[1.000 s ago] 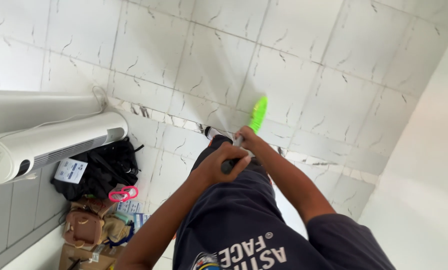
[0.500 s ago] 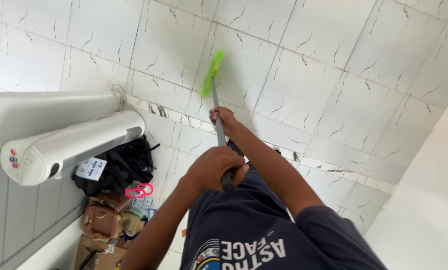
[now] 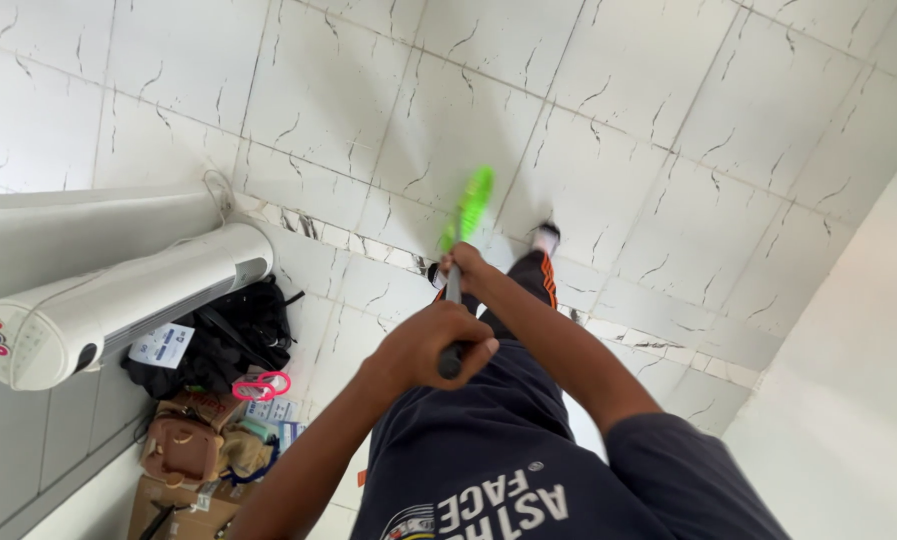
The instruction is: The person sweeps the tiled floor using a broom, moving around a doorway and various objects including a rolled-up rug, a fan, and bags.
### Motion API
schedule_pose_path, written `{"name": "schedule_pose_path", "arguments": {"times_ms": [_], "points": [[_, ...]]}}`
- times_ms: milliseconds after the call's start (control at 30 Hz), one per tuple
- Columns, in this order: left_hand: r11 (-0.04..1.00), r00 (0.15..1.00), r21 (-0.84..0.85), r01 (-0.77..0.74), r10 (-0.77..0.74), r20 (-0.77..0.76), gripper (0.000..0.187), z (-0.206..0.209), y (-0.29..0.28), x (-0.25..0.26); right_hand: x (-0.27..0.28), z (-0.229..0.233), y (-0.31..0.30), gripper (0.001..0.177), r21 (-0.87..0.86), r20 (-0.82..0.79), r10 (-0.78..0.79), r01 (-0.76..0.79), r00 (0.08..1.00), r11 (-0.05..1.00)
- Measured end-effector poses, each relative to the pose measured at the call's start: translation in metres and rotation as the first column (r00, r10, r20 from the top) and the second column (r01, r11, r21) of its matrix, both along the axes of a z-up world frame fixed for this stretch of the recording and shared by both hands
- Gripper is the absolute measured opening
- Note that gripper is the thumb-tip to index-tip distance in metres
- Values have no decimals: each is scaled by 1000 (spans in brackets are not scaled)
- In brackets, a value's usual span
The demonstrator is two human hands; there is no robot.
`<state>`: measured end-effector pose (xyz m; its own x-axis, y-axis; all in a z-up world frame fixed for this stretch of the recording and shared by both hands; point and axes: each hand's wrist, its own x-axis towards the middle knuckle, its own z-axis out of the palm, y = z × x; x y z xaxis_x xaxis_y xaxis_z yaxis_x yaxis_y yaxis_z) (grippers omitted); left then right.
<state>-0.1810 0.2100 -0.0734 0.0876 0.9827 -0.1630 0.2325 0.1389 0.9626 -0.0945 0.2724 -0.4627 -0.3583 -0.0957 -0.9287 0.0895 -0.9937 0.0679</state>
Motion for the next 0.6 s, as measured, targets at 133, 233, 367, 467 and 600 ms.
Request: {"name": "schedule_pose_path", "arguments": {"times_ms": [133, 233, 367, 467, 600], "points": [[997, 989, -67, 47, -56, -138, 31, -16, 26, 11, -38, -8, 9, 26, 82, -239, 178, -162, 955, 983], [997, 976, 15, -74, 75, -205, 25, -10, 43, 4, -81, -6, 23, 27, -138, -361, -78, 30, 929, 990], [986, 949, -24, -168, 155, -274, 27, 32, 74, 5, -91, 12, 49, 19, -107, -265, -72, 45, 962, 993], [988, 958, -14, -153, 145, -246, 28, 69, 104, 19, -58, 34, 73, 17, -84, -195, -81, 65, 978, 994], [993, 983, 29, -111, 114, -145, 32, 97, 145, 33, 18, 52, 132, 15, -17, -153, -91, 89, 984, 996]]}}
